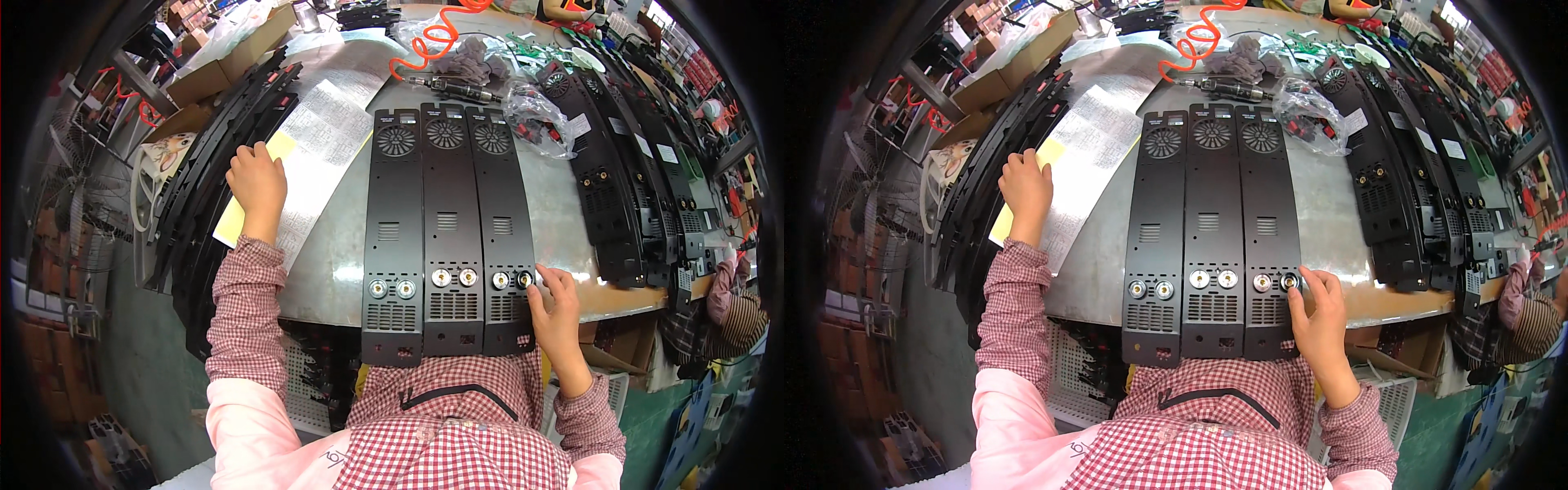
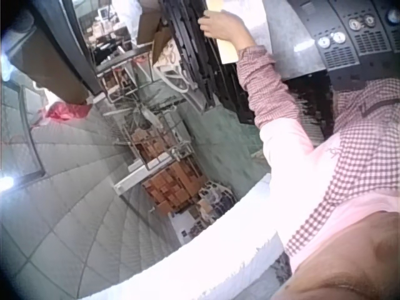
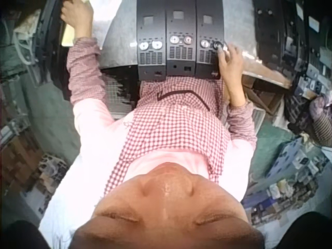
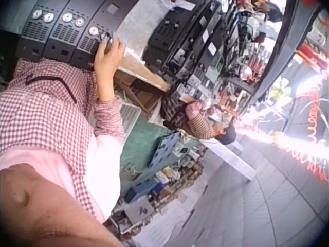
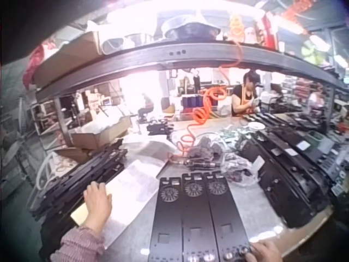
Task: The person retrieves black electronic units from a white basket and places them on a workbench. They apply white labels to the back of each unit, then attach small red switches to the front. The person repeats this process for multiple units, handling them one at a time.
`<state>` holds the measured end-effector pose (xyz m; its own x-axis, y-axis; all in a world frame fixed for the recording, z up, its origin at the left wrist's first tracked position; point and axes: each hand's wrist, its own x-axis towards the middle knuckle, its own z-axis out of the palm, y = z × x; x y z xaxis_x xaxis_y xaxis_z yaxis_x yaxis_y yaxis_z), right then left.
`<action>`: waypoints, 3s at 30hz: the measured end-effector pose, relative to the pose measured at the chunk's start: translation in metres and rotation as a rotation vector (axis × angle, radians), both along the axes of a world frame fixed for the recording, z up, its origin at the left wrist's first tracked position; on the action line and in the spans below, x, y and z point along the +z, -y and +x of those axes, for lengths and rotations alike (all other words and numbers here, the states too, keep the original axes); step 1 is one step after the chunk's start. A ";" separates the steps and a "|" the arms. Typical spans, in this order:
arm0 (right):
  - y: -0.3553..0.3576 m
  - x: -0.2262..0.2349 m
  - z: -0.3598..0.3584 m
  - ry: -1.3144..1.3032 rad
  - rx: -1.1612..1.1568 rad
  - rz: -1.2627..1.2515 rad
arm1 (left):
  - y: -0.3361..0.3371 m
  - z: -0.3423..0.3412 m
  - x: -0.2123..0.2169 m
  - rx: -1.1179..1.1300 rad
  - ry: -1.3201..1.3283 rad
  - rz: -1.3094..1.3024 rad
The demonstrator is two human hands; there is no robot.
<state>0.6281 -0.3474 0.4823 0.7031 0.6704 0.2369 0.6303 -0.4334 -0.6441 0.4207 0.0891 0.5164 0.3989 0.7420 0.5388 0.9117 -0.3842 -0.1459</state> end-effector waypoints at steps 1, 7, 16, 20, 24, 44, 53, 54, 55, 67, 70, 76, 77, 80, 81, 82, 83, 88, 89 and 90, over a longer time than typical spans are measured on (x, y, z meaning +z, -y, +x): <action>-0.001 0.002 0.000 0.003 0.008 0.005 | -0.001 0.000 0.001 -0.004 -0.006 0.001; -0.008 0.010 -0.007 0.041 0.054 0.027 | -0.004 0.002 0.003 -0.129 -0.002 0.030; -0.020 0.009 -0.023 0.035 0.123 0.046 | -0.030 0.069 0.003 -0.381 -0.079 0.179; -0.018 0.008 -0.027 0.046 0.130 0.039 | -0.052 0.101 -0.013 -0.227 -0.242 0.159; -0.009 0.009 -0.027 0.021 0.098 0.042 | -0.068 0.111 -0.025 -0.121 -0.256 0.187; -0.082 0.087 -0.031 0.637 0.462 0.400 | 0.206 0.024 0.087 -1.157 0.014 0.001; -0.012 0.086 -0.035 0.284 0.593 0.353 | 0.218 -0.032 0.089 -1.101 0.036 -0.464; -0.008 0.085 -0.037 0.313 0.599 0.341 | 0.220 -0.038 0.089 -1.106 0.020 -0.504; -0.005 0.083 -0.038 0.343 0.603 0.325 | 0.230 -0.037 0.089 -1.100 0.052 -0.500; 0.022 0.092 -0.052 0.457 0.755 0.089 | 0.251 -0.067 0.099 -1.202 -0.095 -0.684; 0.023 0.103 -0.067 0.460 0.778 -0.032 | 0.257 -0.068 0.099 -1.238 -0.117 -0.779; 0.008 0.146 -0.054 -0.121 1.083 -0.334 | 0.242 -0.088 0.113 -1.182 -0.198 -1.279; 0.008 0.153 -0.043 -0.215 1.066 -0.413 | 0.238 -0.079 0.112 -1.341 -0.136 -1.218; 0.009 0.132 -0.029 -0.204 0.917 -0.380 | 0.226 -0.060 0.110 -1.219 -0.173 -1.356; 0.000 0.129 -0.034 -0.030 0.865 -0.372 | 0.224 -0.059 0.104 -1.114 -0.151 -1.347; -0.007 0.127 -0.038 0.152 0.781 -0.366 | 0.220 -0.052 0.102 -1.058 -0.120 -1.401; -0.014 0.123 -0.043 0.240 0.718 -0.279 | 0.215 -0.047 0.101 -1.042 -0.108 -1.431; -0.052 0.093 -0.053 -0.083 0.765 -0.117 | 0.196 -0.032 0.091 -1.029 -0.156 -1.195; -0.060 0.086 -0.051 -0.091 0.745 -0.091 | 0.198 -0.031 0.084 -1.012 -0.175 -0.953; -0.068 0.080 -0.047 -0.100 0.724 -0.067 | 0.199 -0.028 0.077 -0.986 -0.194 -0.713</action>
